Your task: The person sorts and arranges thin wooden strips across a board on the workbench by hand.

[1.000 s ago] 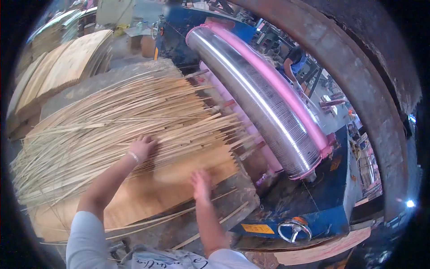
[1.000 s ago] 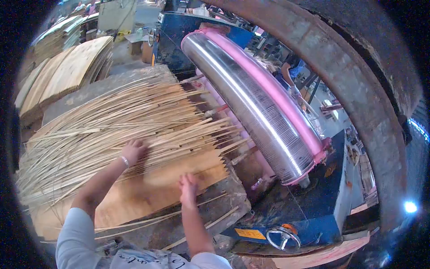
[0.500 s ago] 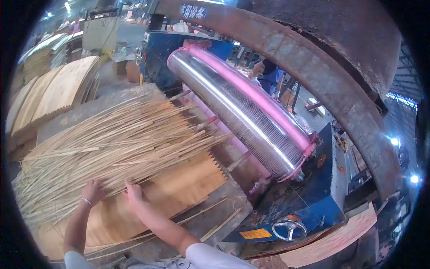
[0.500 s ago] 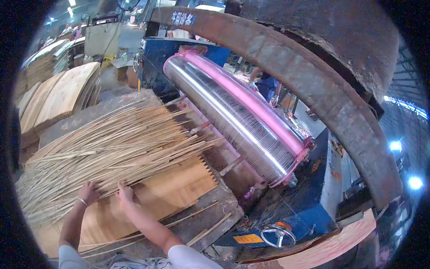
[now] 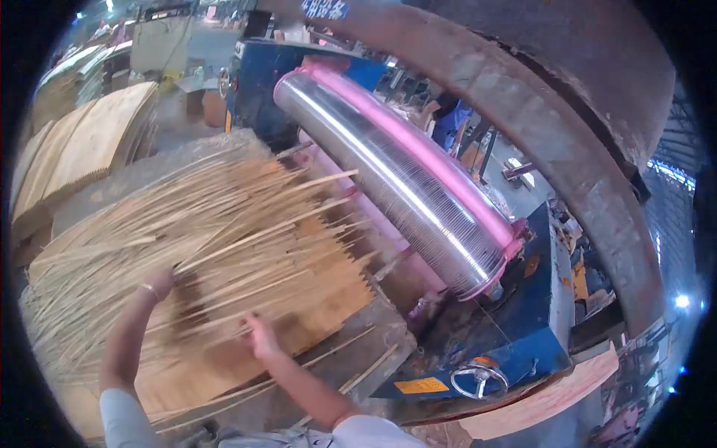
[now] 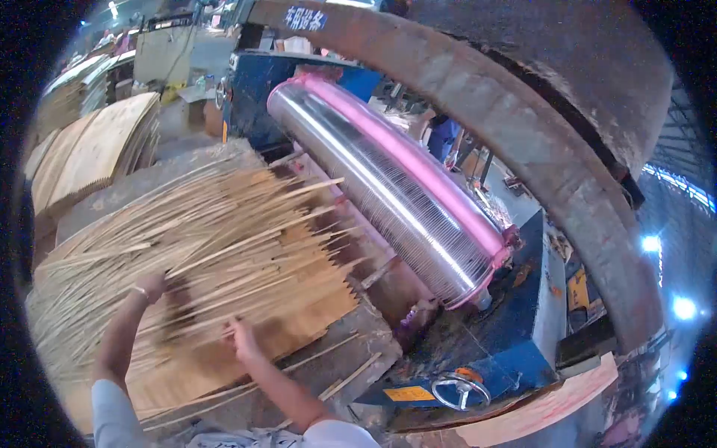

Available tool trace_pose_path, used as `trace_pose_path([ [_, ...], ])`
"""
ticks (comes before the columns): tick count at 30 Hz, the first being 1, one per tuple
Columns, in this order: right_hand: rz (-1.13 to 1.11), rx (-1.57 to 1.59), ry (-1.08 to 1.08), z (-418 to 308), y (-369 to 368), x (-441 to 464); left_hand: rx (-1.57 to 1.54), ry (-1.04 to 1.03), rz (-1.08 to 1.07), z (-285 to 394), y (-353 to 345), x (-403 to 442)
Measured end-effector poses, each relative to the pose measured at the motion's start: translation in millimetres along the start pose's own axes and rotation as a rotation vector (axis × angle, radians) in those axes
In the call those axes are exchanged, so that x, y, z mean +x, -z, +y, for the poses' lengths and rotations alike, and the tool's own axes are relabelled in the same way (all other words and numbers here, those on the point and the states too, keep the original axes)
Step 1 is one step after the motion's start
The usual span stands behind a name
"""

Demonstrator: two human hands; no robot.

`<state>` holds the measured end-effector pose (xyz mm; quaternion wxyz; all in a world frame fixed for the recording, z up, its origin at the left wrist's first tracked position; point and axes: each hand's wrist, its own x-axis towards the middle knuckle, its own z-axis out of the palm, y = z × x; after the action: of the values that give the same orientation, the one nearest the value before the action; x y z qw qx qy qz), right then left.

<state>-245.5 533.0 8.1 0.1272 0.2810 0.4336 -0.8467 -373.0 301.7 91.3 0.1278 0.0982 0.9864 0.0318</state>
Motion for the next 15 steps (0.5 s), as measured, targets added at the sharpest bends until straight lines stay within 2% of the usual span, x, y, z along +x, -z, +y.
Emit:
trace_pose_path([
  [1, 0.009, -0.054, 0.037, -13, 14, 14, 0.015, 0.004, -0.029, 16, 16, -4],
  [2, 0.147, 0.081, 0.201, -23, 19, 25, 0.027, -0.042, 0.017, 19, 8, 9],
  [5, 0.287, 0.059, 0.372, -65, 30, 29, -0.004, -0.065, 0.195, 34, -5, 32],
  [6, 0.277, -0.003, 0.341, -72, 27, 19, -0.025, -0.051, 0.262, 40, -5, 35],
  [8, 0.252, -0.134, 0.266, -77, 27, 4, 0.124, -0.145, 0.275, 42, -8, 41],
  [10, 0.319, -0.078, 0.156, -73, 55, 17, 0.177, -0.208, 0.277, 45, -16, 38],
  [12, 0.373, 0.015, 0.167, -67, 90, 34, 0.137, -0.238, 0.270, 50, -26, 27],
  [15, 0.414, 0.060, 0.260, -79, 88, 8, 0.086, -0.324, 0.260, 26, -36, 6],
])
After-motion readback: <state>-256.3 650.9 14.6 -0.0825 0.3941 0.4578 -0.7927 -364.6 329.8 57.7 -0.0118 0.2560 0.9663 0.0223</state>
